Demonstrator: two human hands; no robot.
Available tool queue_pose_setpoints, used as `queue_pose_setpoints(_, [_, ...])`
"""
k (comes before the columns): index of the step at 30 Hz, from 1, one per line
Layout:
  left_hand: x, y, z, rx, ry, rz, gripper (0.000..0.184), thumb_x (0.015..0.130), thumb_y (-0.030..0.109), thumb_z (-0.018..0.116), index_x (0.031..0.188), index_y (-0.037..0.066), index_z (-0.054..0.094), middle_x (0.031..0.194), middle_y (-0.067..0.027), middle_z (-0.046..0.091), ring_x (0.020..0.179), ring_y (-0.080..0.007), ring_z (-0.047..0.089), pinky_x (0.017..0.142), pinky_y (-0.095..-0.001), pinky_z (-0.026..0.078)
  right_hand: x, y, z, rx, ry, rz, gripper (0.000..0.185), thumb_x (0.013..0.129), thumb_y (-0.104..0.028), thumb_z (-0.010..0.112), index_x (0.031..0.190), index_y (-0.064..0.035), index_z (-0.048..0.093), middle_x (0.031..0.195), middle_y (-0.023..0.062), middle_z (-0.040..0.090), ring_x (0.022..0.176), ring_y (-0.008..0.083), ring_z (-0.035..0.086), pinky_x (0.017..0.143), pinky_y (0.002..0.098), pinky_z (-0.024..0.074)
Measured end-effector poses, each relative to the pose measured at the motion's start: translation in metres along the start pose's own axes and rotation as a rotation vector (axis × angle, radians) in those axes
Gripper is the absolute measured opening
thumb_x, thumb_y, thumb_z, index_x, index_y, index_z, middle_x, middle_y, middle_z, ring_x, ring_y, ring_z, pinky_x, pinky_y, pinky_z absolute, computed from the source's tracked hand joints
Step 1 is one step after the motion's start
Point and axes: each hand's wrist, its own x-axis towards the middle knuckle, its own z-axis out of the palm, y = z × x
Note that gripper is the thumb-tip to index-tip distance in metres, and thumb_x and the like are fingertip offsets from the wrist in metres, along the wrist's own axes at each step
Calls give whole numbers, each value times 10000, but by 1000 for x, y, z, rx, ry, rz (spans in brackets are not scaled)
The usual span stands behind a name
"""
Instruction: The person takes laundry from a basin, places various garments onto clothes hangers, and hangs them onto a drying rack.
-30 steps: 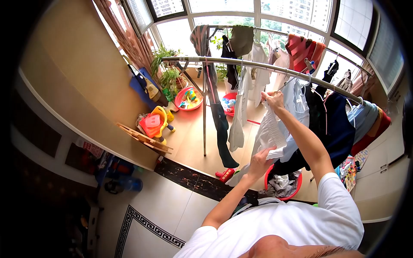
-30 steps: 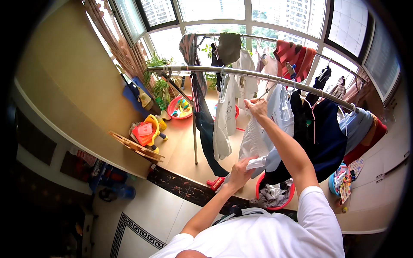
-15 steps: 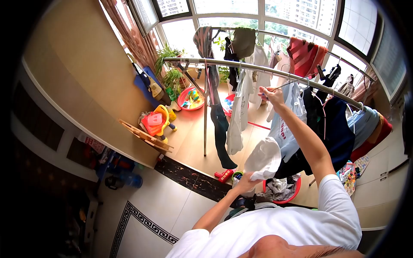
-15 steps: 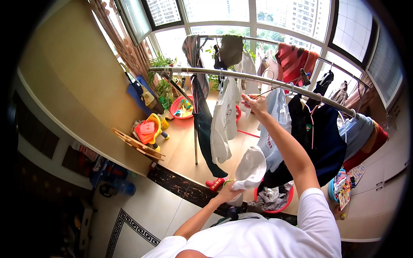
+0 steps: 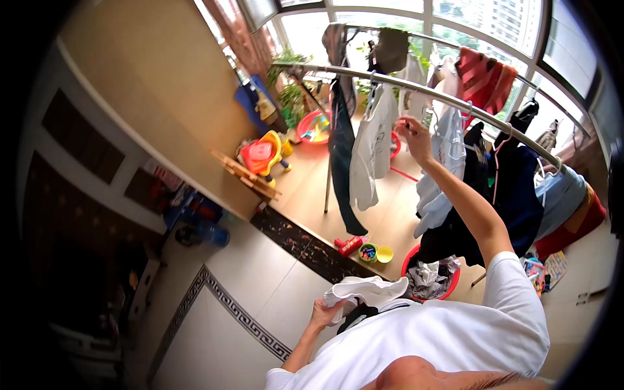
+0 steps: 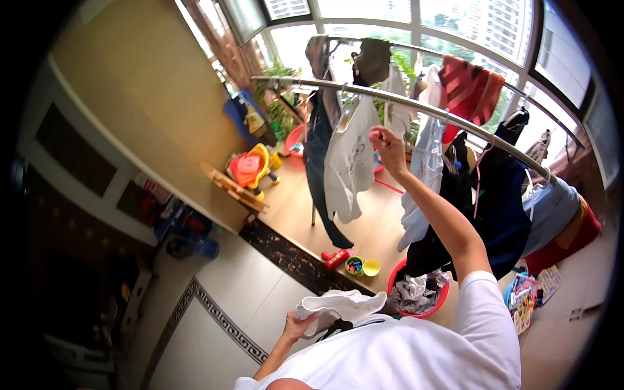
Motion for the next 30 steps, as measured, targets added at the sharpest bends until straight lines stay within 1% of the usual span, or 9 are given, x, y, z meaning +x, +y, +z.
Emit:
queue_pose_setpoints(6, [-142, -48, 19, -19, 377, -165, 232, 771, 67, 769, 991, 24, 711, 917, -10, 705, 797, -92, 628, 727, -276, 514, -128, -23, 30, 257, -487, 308, 178, 906, -126, 649, 1055, -42, 599, 884, 9, 634, 781, 90, 649, 667, 213, 527])
queue_pose_setpoints(10, [-233, -26, 29, 186, 847, -176, 263, 769, 98, 771, 982, -29, 682, 904, -45, 697, 789, -110, 623, 701, -298, 501, -198, -26, 29, 302, -676, 413, 179, 937, -158, 609, 1061, -30, 599, 875, 28, 645, 772, 92, 642, 684, 221, 526])
queue_pose_setpoints(12, [-301, -33, 34, -81, 1207, -58, 276, 825, 100, 737, 1063, -7, 648, 1028, -51, 670, 896, -145, 623, 814, -287, 485, -258, -23, 17, 340, -769, 531, 206, 959, -194, 577, 1063, -19, 605, 875, 34, 651, 775, 94, 643, 690, 222, 529])
queue_pose_setpoints(17, [-445, -61, 65, -366, 1792, -9, 411, 864, 175, 706, 1202, -19, 577, 1177, -97, 619, 1020, -185, 614, 876, -332, 499, -357, 7, -42, 179, -962, 655, 241, 979, -230, 544, 1032, -6, 612, 881, 29, 653, 754, 88, 646, 664, 218, 524])
queue_pose_setpoints(20, [-575, -99, 113, -443, 2089, -257, 644, 786, 308, 772, 1228, -82, 515, 1235, -170, 568, 1049, -293, 601, 914, -445, 511, -413, 11, -91, 121, -930, 756, 226, 980, -226, 542, 1023, -14, 610, 869, 28, 643, 708, 88, 635, 636, 211, 499])
queue_pose_setpoints(22, [-681, -120, 156, -422, 2434, -705, 541, 835, 313, 716, 1219, -23, 537, 1151, -152, 598, 970, -280, 626, 767, -393, 555, -448, 14, -129, 24, -896, 815, 202, 974, -202, 546, 992, -14, 616, 859, 26, 636, 702, 78, 626, 626, 204, 495])
queue_pose_setpoints(23, [-728, -133, 179, -404, 2518, -932, 528, 841, 305, 708, 1222, -18, 537, 1158, -148, 596, 983, -276, 620, 781, -392, 546, -463, 5, -149, 1, -894, 854, 193, 971, -192, 548, 982, -13, 619, 856, 26, 633, 702, 76, 624, 624, 203, 496])
queue_pose_setpoints(26, [-791, -175, 231, -483, 2440, -1344, 490, 861, 281, 684, 1231, -3, 535, 1181, -136, 589, 1022, -264, 604, 825, -388, 520, -517, -4, -207, -183, -881, 937, 245, 969, -245, 548, 976, -12, 625, 801, 35, 651, 695, 103, 648, 600, 221, 503])
queue_pose_setpoints(30, [-754, -246, 247, -687, 1946, -1395, 441, 887, 248, 653, 1243, 17, 533, 1211, -119, 580, 1075, -248, 582, 882, -382, 486, -595, -21, -243, -175, -827, 1142, 197, 961, -247, 564, 958, -63, 634, 794, 14, 662, 660, 106, 651, 582, 231, 507])
